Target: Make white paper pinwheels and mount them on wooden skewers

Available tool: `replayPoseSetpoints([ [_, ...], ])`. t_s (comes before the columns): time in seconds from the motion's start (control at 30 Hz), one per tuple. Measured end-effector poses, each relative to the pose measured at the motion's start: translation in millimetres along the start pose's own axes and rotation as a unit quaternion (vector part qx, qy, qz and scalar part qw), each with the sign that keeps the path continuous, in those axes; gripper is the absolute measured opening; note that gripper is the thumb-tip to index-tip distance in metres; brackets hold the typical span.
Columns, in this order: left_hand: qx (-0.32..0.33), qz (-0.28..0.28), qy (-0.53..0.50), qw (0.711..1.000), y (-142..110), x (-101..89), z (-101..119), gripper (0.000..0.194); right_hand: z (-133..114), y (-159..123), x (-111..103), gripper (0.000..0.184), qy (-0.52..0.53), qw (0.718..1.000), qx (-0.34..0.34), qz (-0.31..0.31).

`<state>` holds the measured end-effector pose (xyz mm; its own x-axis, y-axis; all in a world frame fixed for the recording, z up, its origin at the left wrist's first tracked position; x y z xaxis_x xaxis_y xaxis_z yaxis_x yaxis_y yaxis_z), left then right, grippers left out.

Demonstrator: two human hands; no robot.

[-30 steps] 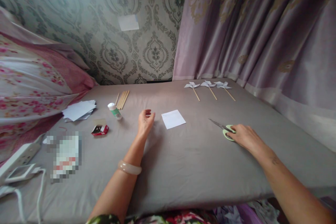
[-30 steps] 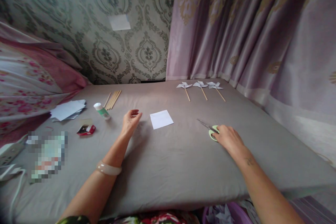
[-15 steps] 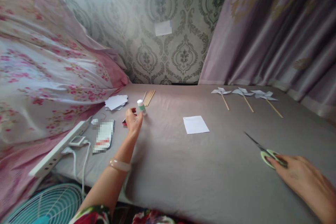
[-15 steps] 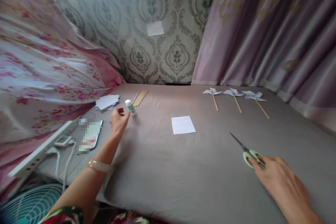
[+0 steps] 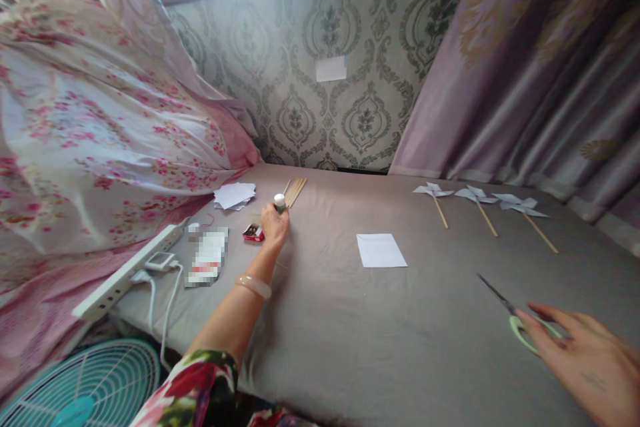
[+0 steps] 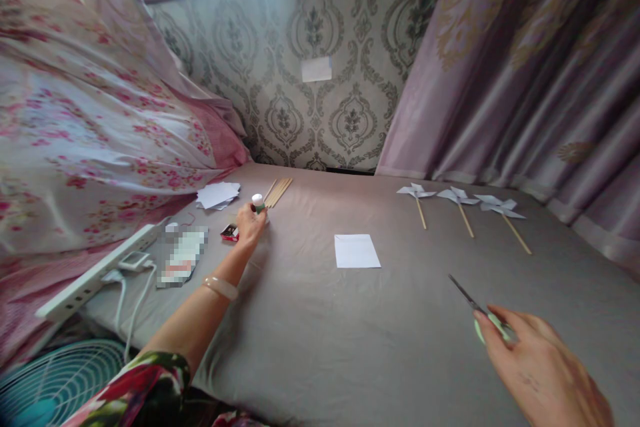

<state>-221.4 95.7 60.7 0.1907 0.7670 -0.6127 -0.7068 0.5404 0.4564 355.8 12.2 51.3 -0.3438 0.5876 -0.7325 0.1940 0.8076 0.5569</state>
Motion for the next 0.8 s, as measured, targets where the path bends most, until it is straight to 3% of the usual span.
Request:
replayPoseSetpoints([
  [0.13,0.034,-0.006,-0.030,0.999,-13,-8.1,25,0.023,-62,11,7,0.036,0.062,0.997,0.002,-0.053],
  [0.27,0.113,-0.062,-0.183,0.975,-54,-18.3,88,0.026,-124,29,27,0.030,0.247,0.964,0.012,-0.102],
  [0.37,0.130,-0.143,-0.289,0.938,-99,-20.7,135,0.027,-160,40,51,0.031,0.410,0.895,0.061,-0.166],
  [0.47,0.074,-0.231,-0.376,0.894,-135,-10.6,158,0.030,-187,36,80,0.044,0.550,0.781,0.138,-0.260],
  [0.53,0.023,-0.265,-0.414,0.870,-149,-0.7,162,0.032,-197,28,96,0.044,0.601,0.715,0.183,-0.306],
  [0.6,-0.020,-0.284,-0.442,0.851,-156,9.0,160,0.034,-199,20,109,0.041,0.624,0.676,0.224,-0.321],
  [0.73,-0.045,-0.318,-0.458,0.829,-164,25.2,153,0.037,-189,19,122,0.041,0.638,0.653,0.268,-0.307],
  [0.8,-0.007,-0.332,-0.420,0.845,-168,31.7,147,0.036,-179,28,123,0.040,0.632,0.664,0.278,-0.285],
])
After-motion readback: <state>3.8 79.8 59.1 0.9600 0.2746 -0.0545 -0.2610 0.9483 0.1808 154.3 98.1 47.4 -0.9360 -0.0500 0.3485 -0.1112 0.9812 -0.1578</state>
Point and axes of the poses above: each hand's wrist, its own y-axis towards the middle knuckle, its own x-axis out of the palm, z = x × y, the point moved 9 cm from there along y, towards the middle knuckle, and after that the axes turned 8 degrees about z, right-handed, at the moved point
